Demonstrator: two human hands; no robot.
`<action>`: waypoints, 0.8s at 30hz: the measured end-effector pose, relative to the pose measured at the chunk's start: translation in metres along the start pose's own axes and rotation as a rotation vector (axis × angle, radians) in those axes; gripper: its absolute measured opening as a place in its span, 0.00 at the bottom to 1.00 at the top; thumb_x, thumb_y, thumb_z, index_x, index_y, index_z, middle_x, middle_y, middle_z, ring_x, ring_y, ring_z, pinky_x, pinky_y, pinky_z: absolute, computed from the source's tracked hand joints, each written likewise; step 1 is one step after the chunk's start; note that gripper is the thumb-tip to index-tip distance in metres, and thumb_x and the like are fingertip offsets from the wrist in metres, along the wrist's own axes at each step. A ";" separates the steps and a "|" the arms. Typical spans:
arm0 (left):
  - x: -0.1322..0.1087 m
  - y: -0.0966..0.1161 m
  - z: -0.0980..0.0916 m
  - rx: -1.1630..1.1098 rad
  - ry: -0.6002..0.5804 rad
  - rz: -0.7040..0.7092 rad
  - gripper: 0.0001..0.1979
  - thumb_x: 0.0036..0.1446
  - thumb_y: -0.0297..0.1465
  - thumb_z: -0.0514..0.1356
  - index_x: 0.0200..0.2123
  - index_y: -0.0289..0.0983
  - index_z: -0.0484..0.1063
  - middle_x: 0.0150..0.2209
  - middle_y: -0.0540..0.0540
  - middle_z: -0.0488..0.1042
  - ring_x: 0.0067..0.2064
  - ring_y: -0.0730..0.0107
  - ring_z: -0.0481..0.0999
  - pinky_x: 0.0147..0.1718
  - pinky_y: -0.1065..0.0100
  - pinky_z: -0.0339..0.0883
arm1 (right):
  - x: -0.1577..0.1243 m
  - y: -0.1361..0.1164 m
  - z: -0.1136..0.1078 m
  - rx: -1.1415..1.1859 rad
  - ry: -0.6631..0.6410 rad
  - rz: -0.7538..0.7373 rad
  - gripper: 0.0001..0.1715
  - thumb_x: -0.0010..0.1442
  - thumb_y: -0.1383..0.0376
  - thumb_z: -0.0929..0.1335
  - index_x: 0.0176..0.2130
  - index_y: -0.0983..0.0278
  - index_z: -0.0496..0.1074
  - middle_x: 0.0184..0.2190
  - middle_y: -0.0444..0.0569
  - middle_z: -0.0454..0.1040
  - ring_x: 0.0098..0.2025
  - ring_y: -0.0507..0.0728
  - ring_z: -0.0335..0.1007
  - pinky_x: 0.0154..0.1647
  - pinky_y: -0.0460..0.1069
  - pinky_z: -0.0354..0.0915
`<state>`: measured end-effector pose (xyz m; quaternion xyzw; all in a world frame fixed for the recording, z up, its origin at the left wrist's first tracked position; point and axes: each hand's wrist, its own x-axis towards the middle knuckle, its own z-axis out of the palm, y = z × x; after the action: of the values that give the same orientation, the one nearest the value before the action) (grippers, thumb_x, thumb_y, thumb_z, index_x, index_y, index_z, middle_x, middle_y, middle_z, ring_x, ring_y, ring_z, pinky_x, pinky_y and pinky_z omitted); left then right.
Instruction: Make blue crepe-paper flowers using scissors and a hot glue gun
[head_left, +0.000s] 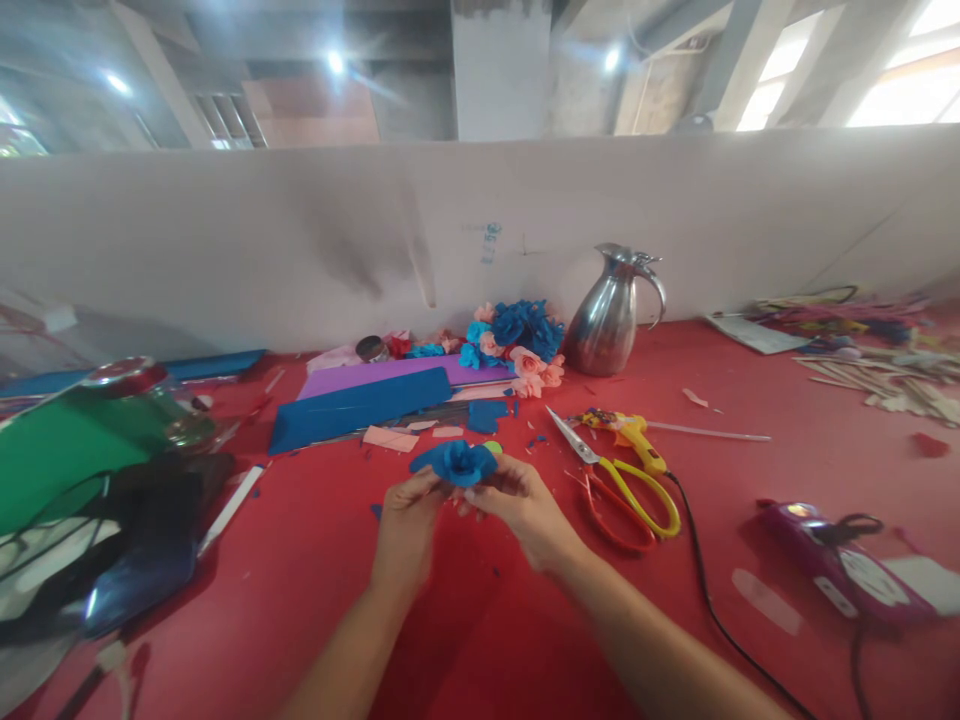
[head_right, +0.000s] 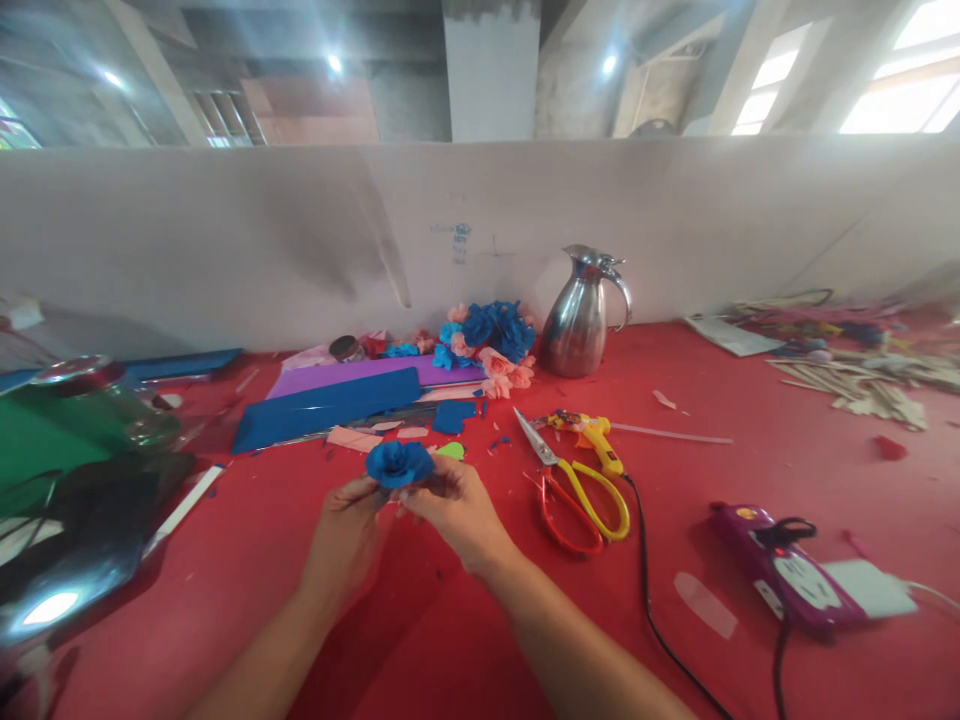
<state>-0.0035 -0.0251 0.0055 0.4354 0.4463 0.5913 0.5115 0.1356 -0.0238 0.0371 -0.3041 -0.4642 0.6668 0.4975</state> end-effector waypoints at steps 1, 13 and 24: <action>0.000 0.000 0.000 0.004 0.000 0.003 0.04 0.46 0.33 0.65 0.24 0.41 0.80 0.26 0.48 0.76 0.35 0.62 0.73 0.39 0.64 0.66 | 0.000 0.000 -0.001 -0.010 0.005 -0.003 0.08 0.45 0.61 0.72 0.28 0.62 0.72 0.25 0.43 0.73 0.26 0.52 0.66 0.31 0.47 0.61; -0.003 0.009 0.007 0.079 0.052 -0.038 0.07 0.44 0.34 0.68 0.30 0.40 0.82 0.26 0.50 0.76 0.33 0.69 0.70 0.38 0.69 0.63 | 0.005 0.008 -0.004 -0.083 0.106 -0.087 0.09 0.47 0.61 0.73 0.30 0.61 0.71 0.29 0.44 0.73 0.32 0.54 0.69 0.37 0.49 0.64; -0.003 0.008 0.009 0.150 0.113 -0.069 0.12 0.41 0.37 0.69 0.29 0.37 0.83 0.24 0.47 0.77 0.29 0.68 0.70 0.35 0.68 0.63 | 0.007 0.012 -0.003 -0.041 0.211 -0.031 0.11 0.44 0.60 0.74 0.26 0.63 0.73 0.22 0.43 0.73 0.26 0.52 0.67 0.31 0.47 0.63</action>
<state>0.0041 -0.0284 0.0155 0.4227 0.5324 0.5618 0.4715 0.1318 -0.0172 0.0256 -0.3754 -0.4276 0.6137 0.5473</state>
